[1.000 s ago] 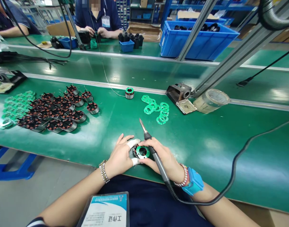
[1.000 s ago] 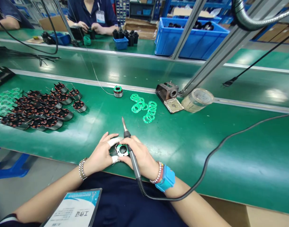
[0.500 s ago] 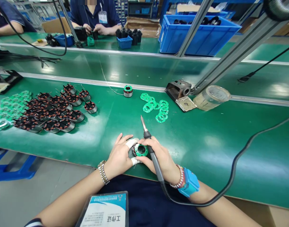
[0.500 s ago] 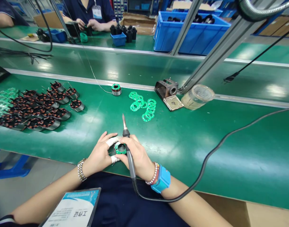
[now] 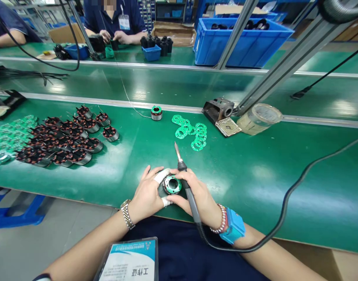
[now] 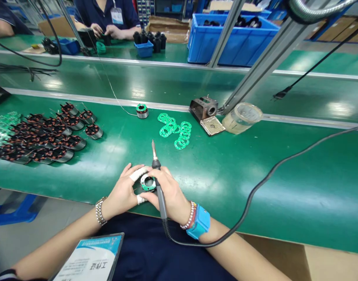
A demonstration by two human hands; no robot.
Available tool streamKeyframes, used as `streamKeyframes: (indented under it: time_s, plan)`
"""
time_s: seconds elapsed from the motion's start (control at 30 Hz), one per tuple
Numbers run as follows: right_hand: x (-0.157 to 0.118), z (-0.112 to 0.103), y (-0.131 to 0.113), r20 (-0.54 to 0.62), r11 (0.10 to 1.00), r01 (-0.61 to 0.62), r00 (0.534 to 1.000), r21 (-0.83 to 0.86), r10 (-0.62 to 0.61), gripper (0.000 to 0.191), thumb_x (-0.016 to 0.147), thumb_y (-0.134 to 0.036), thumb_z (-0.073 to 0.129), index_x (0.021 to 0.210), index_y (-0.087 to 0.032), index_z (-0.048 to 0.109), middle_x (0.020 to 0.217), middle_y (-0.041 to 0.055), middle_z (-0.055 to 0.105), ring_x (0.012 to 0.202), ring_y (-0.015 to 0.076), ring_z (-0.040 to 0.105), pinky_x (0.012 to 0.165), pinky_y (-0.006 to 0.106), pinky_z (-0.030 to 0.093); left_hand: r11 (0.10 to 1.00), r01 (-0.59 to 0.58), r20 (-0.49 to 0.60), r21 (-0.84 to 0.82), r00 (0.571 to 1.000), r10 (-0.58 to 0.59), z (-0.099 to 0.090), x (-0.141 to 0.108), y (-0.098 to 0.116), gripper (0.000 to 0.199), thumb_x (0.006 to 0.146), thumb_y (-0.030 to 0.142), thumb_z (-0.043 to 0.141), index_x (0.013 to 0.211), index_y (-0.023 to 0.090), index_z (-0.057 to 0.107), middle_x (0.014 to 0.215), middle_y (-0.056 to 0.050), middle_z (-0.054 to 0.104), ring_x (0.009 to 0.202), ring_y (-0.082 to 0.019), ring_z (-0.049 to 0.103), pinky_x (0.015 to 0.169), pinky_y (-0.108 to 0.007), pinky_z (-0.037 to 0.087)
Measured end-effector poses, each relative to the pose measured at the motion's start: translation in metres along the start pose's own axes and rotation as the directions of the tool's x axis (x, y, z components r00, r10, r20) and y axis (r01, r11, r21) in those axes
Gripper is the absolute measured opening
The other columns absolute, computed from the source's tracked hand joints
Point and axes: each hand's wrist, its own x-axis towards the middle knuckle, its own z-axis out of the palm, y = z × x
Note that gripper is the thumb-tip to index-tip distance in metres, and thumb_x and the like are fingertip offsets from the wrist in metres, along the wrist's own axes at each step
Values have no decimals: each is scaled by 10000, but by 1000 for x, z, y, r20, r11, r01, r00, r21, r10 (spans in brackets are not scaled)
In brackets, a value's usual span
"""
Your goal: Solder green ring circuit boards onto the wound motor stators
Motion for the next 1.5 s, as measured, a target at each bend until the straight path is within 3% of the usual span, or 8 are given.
streamKeyframes:
  time_s: [0.13,0.33,0.7,0.9,1.0,1.13,1.33,1.5]
  plan:
    - [-11,-14,-2,-95,997,-72,993,-27,69,314,781,-220,602,1030,-242,413,1058,91,621,972,209,599,829,366,499,996,-14,21,-93,1000,16,-6,-3,2,925,560,468,721,1322,165,294,1279,-158,494,1199,-299,435,1056,-544,208]
    - [-27,-20,-9,-108,993,-114,988,-34,110,233,805,-136,509,992,-251,430,1007,72,672,962,199,622,826,352,512,991,57,-114,-124,991,-72,1,-3,7,481,707,342,636,1138,166,517,1092,-107,630,1029,-246,584,914,-415,463]
    - [-30,-12,-7,-17,951,-274,960,142,279,205,835,-131,454,1001,-242,408,1117,92,637,1082,191,574,872,350,502,994,47,-173,-94,983,-63,6,-4,6,446,699,350,665,1102,191,560,1003,-72,672,960,-245,624,857,-383,510]
    - [-30,-8,-4,-13,964,-248,968,101,250,213,826,-137,475,1005,-243,431,1122,89,632,1077,193,578,875,345,500,991,57,-173,-120,982,-77,9,-2,8,435,706,354,652,1093,178,563,1012,-86,668,964,-251,622,859,-391,509]
    - [-29,-13,-1,-24,972,-220,975,79,222,252,806,-155,523,1024,-241,430,1113,85,633,1087,198,571,903,365,480,984,79,-100,-162,990,-96,3,-4,9,550,698,346,660,1188,166,487,1092,-110,635,1020,-258,596,887,-401,490]
    - [-22,-23,0,-36,983,-173,984,55,175,380,760,-191,599,1074,-240,389,1163,104,601,1098,209,561,911,375,469,974,55,43,-222,998,-46,-18,-12,-2,846,674,321,680,1365,173,215,1275,-150,502,1152,-264,500,971,-428,416]
    - [-5,-12,-10,77,997,-69,995,21,67,519,692,-169,667,1113,-230,370,1238,123,528,1146,234,505,918,402,453,996,-1,134,-85,991,12,-35,-11,-19,463,742,145,546,1194,211,470,1264,-105,508,1193,-248,443,1031,-484,317]
    - [6,5,-17,96,996,-41,994,-79,49,494,656,-110,673,1068,-214,423,1204,125,541,1030,266,530,833,453,477,977,-65,307,-202,943,126,-48,-2,-20,577,687,157,617,1233,204,436,1214,-90,535,1132,-235,480,988,-432,374]
